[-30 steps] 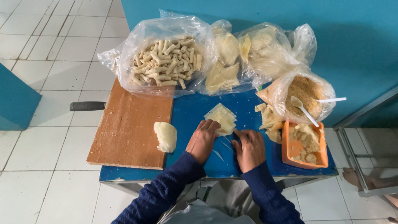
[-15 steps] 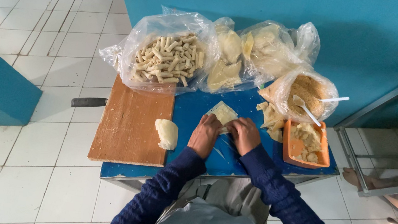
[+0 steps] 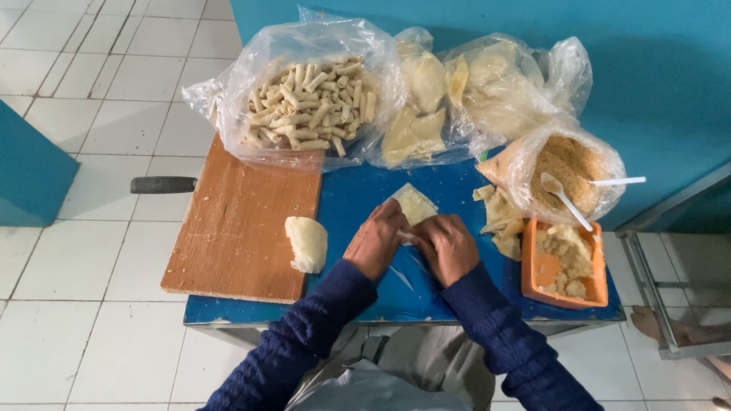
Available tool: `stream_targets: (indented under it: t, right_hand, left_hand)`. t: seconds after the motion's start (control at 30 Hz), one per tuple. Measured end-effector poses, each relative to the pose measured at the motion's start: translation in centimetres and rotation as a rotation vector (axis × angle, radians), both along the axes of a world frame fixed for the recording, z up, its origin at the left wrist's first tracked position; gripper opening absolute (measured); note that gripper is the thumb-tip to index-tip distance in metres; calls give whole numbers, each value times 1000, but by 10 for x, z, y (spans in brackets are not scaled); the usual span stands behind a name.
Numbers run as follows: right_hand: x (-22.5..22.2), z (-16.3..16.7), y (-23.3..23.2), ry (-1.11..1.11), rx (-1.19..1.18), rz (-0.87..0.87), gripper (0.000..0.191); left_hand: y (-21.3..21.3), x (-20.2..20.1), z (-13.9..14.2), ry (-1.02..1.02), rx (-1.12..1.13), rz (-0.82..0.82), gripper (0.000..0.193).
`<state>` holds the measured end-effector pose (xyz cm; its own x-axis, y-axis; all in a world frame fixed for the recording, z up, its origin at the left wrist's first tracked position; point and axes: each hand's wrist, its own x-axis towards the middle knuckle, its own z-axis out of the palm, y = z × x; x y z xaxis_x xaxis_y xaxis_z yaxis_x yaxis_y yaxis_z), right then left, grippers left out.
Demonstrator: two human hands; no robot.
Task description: The person sits at a small table folding thin pastry sheets into a herringbone pattern on the work surface, occasionally scooping brown powder from a plastic bag with a spoon and adding it to the folded pieces, and pressing or repositioning the folded sheets as they build up a stack of finished pieces.
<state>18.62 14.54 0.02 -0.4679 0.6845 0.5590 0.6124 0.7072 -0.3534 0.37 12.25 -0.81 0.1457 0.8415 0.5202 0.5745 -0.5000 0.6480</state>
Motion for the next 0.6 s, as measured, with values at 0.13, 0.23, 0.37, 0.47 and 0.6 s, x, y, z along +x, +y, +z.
stream_targets:
  t: [0.13, 0.23, 0.37, 0.47, 0.6]
  right_hand:
    - [-1, 2, 0, -18, 14, 3, 15]
    - [-1, 1, 5, -14, -6, 12, 15]
    - [-1, -2, 14, 6, -14, 11, 13]
    - [-2, -6, 14, 7, 3, -12, 9]
    - [-1, -14, 1, -52, 79, -75, 26]
  left_hand:
    - [4, 1, 3, 3, -37, 9, 12]
    - [5, 2, 5, -10, -83, 24, 10]
    - [5, 0, 8, 5, -98, 24, 11]
    - [5, 2, 10, 22, -37, 44, 9]
    - [8, 4, 7, 16, -4, 66, 4]
